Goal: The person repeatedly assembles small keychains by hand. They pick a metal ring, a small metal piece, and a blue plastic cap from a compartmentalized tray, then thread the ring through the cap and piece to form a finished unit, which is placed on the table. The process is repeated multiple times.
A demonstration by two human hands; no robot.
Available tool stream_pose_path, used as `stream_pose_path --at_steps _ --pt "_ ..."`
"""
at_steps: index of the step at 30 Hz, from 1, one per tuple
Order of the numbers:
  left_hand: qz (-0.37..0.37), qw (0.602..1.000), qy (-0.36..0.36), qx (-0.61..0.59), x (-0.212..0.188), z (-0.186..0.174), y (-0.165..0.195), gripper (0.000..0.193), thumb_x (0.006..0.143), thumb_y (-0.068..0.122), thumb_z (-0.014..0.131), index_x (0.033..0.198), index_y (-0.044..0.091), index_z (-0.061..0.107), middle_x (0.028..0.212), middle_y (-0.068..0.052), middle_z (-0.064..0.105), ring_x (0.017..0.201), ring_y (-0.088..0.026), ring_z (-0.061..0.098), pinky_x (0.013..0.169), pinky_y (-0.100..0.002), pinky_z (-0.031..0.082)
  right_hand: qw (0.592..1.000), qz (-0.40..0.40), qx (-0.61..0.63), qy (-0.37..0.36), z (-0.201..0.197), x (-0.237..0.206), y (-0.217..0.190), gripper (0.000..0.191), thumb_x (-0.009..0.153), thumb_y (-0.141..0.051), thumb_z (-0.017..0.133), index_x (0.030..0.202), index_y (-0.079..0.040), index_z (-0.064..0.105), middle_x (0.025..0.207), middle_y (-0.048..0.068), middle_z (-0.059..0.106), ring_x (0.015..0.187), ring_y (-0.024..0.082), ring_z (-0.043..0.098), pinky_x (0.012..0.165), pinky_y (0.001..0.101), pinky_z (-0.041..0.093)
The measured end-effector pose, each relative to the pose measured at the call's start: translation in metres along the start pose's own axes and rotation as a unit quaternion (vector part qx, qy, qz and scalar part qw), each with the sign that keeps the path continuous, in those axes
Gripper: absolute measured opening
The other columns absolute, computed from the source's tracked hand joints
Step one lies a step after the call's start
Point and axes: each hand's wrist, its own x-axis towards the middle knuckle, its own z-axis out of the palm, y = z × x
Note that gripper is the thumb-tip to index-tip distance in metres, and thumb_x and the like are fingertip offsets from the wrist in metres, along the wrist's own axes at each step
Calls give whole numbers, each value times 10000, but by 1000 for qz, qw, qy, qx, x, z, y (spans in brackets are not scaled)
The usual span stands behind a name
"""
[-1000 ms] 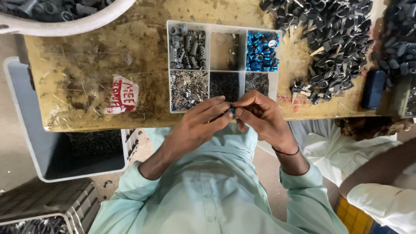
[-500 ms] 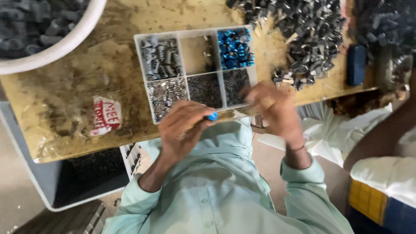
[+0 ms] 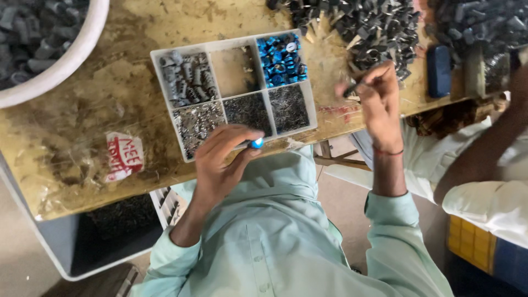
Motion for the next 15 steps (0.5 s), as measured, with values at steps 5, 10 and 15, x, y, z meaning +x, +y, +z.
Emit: stream_pose_path --at_steps 5,10,15 --pt "-3 999 -41 32 -4 9 1 359 898 -38 788 1227 52 678 1130 -91 740 1032 -238 736 860 -353 613 985 98 -80 -119 65 -44 7 442 1046 3 522 1450 -48 352 1086 61 527 726 88 598 629 270 550" --pt "48 996 -51 53 -10 0 0 424 871 -40 781 1264 24 637 1176 -103 714 1075 -281 717 903 -386 611 913 -87 -341 -205 98 -52 -10 484 1049 38 542 1492 -21 358 1252 216 609 852 287 664 746 388 554" --pt "47 996 -65 28 -12 1 3 413 882 -36 799 1254 14 626 1162 -100 718 1074 -283 714 884 -382 609 874 -153 -397 -235 123 -49 -23 525 1038 32 530 1520 12 323 1408 275 570 1013 436 672 845 454 570"
